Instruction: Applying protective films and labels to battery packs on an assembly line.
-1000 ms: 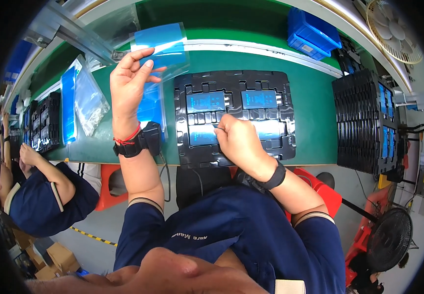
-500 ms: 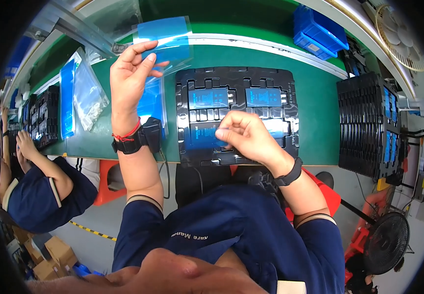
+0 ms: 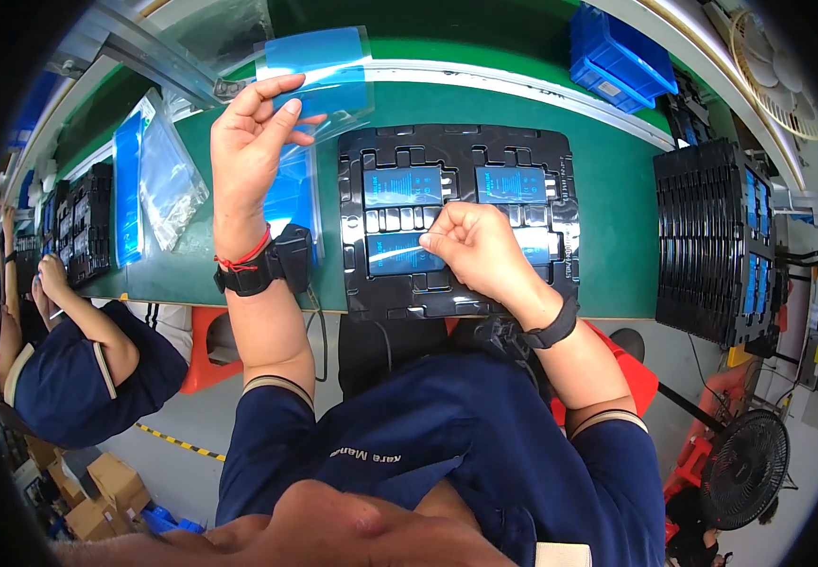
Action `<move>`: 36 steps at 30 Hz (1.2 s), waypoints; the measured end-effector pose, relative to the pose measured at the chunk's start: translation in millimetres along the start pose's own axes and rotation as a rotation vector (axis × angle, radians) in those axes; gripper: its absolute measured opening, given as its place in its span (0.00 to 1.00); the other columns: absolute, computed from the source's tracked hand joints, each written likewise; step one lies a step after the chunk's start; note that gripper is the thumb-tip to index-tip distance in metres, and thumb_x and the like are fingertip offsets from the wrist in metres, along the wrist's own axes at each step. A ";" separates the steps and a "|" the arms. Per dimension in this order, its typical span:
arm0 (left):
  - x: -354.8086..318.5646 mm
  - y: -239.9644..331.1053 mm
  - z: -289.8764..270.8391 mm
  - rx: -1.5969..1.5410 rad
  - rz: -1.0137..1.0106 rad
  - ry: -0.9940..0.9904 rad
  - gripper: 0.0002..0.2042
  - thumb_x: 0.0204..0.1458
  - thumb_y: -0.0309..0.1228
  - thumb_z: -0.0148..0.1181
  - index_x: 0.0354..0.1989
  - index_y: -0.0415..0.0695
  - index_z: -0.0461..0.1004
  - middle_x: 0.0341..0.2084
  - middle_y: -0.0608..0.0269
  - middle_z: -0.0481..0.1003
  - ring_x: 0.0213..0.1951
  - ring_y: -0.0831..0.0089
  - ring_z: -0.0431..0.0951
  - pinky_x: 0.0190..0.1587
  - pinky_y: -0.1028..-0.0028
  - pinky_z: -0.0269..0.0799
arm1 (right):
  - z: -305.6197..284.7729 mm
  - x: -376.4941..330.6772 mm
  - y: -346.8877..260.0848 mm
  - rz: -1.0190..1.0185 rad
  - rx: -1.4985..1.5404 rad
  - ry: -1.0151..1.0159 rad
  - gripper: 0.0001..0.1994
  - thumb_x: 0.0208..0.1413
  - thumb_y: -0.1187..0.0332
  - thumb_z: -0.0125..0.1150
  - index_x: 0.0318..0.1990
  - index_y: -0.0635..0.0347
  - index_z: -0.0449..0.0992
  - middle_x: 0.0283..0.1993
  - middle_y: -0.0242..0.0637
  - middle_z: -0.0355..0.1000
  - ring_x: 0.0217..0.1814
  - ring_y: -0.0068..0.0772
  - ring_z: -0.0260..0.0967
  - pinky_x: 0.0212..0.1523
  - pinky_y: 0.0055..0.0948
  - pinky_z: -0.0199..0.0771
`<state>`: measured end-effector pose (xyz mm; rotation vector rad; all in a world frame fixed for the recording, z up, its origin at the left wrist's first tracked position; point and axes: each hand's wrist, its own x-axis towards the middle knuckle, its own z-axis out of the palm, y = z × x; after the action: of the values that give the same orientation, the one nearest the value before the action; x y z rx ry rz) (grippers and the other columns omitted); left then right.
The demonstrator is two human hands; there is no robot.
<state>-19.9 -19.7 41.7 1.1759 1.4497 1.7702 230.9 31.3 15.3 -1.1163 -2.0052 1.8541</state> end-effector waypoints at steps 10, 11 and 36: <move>-1.9 0.5 3.4 -0.023 0.002 0.031 0.11 0.53 0.19 0.52 0.45 0.36 0.71 0.37 0.58 0.76 0.33 0.73 0.79 0.28 0.82 0.73 | 7.2 -0.6 7.0 -0.119 -0.198 0.095 0.07 0.49 0.75 0.61 0.23 0.62 0.70 0.13 0.23 0.62 0.13 0.10 0.55 0.14 0.16 0.53; -2.4 0.6 2.7 -0.018 0.001 0.029 0.11 0.52 0.19 0.52 0.45 0.36 0.71 0.37 0.58 0.75 0.33 0.73 0.79 0.28 0.82 0.73 | 9.6 -1.2 7.2 -0.189 -0.283 0.137 0.07 0.48 0.75 0.62 0.23 0.63 0.70 0.12 0.24 0.62 0.14 0.12 0.56 0.16 0.17 0.55; 3.3 -28.4 12.5 0.051 -0.117 -0.044 0.12 0.51 0.19 0.52 0.45 0.43 0.71 0.35 0.59 0.75 0.31 0.70 0.79 0.27 0.76 0.76 | -117.3 -38.3 51.7 -0.072 -0.637 0.543 0.19 0.35 0.64 0.73 0.30 0.69 0.73 0.21 0.37 0.68 0.23 0.27 0.64 0.25 0.28 0.65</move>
<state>-13.3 -3.8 15.7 1.1241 1.5140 1.6283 348.3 94.7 4.3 -1.4610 -2.2698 0.7365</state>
